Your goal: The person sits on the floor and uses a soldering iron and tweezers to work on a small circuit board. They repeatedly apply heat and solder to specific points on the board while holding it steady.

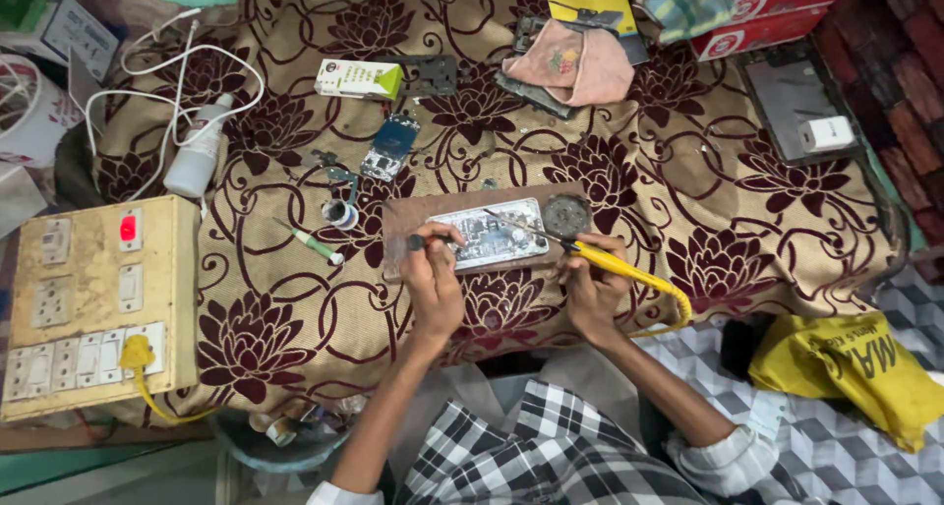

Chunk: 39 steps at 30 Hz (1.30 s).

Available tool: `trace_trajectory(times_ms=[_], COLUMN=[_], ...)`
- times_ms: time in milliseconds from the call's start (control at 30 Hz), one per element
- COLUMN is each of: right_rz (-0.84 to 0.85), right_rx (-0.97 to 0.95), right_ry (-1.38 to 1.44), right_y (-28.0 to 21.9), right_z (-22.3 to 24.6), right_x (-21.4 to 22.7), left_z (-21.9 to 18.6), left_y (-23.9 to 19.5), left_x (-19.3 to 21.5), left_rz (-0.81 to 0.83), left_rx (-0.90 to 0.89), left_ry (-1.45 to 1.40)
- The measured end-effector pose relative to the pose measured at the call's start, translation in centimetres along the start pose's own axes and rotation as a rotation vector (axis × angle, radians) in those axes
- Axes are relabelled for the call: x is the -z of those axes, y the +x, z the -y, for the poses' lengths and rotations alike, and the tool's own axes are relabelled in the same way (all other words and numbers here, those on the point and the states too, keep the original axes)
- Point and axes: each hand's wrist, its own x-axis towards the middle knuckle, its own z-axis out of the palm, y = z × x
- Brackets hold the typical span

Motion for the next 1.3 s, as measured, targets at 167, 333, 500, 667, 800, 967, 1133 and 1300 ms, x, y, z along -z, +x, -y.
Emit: trace_trajectory(times_ms=[167, 333, 500, 667, 800, 967, 1133, 1300], right_rz=[-0.028, -0.073, -0.134, -0.087, -0.128, -0.093, -0.074, -0.052], right_rx=[-0.014, -0.048, -0.065, 0.227, -0.085, -0.004, -0.036, -0.097], right_ry=[-0.081, -0.154, -0.267, -0.451, -0.176, -0.124, -0.146, -0.201], right_y=[-0.3, 0.0, 0.1, 0.4, -0.2, 0.1, 0.6, 0.6], right_z=[0.2, 0.6, 0.9, 0.9, 0.4, 0.6, 1.0, 1.5], right_x=[-0.1, -0.1, -0.4, -0.1, -0.3, -0.4, -0.9, -0.8], left_z=[-0.5, 0.7, 1.5, 2.6, 3.1, 2.6, 1.6, 1.3], left_y=[1.0, 1.6, 0.9, 1.4, 0.6, 0.9, 1.6, 1.4], left_x=[-0.9, -0.3, 0.2, -0.2, 0.6, 0.2, 0.3, 0.3], left_rz=[-0.093, -0.032, 0.013, 0.006, -0.016, -0.026, 0.008, -0.025], left_rx=[0.071, 0.138, 0.139, 0.147, 0.155, 0.137, 0.021, 0.065], left_ry=[-0.174, -0.221, -0.236, -0.261, -0.401, -0.241, -0.126, -0.230])
